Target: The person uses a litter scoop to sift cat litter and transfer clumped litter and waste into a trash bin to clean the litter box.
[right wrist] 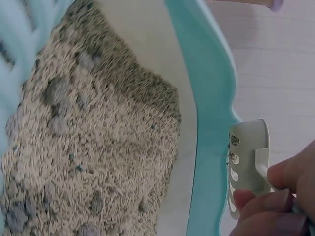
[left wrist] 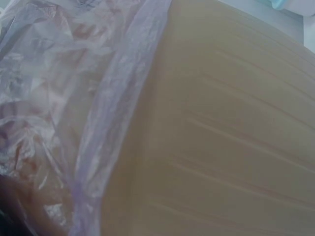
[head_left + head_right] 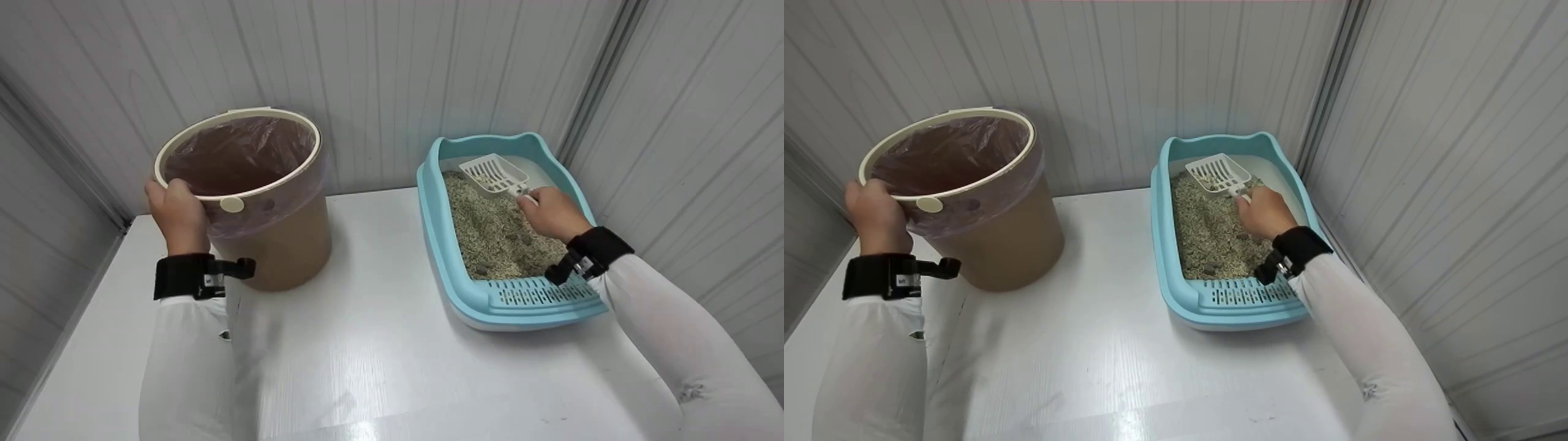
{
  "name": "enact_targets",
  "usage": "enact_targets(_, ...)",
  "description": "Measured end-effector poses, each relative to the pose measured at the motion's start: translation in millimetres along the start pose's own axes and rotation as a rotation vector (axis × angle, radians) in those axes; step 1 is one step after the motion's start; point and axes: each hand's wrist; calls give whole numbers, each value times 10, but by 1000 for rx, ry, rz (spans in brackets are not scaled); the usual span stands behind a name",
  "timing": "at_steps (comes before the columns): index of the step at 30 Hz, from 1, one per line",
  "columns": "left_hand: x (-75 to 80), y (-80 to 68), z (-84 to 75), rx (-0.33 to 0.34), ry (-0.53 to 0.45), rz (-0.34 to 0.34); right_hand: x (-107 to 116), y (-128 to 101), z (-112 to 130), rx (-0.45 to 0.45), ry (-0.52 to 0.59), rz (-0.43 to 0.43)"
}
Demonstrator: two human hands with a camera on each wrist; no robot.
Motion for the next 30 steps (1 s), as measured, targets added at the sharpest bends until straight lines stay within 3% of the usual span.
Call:
enact_targets(8,2,-21,-18,0,1,6,52,34,12,-184,305,100)
enact_targets(14,1,-47,-49,3,-12,7,63,60,8,-233,499,109)
enact_targets(19,3,-51,-50,5,-10,5,79,62,-6,-250,661,167)
enact_targets(24,4,-31,-34,11,-8,7,85,56,-25,-255,760,204)
enact_targets(30,-7,-13,-27,6,-47,-11,76,43,-48,-273,776,207)
Point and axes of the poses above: each hand's wrist, its own y-axis towards the middle knuckle, its own x-axis out of the back of the hand, z = x × y, and after that the axes turned 13 degrees about y, right-handed
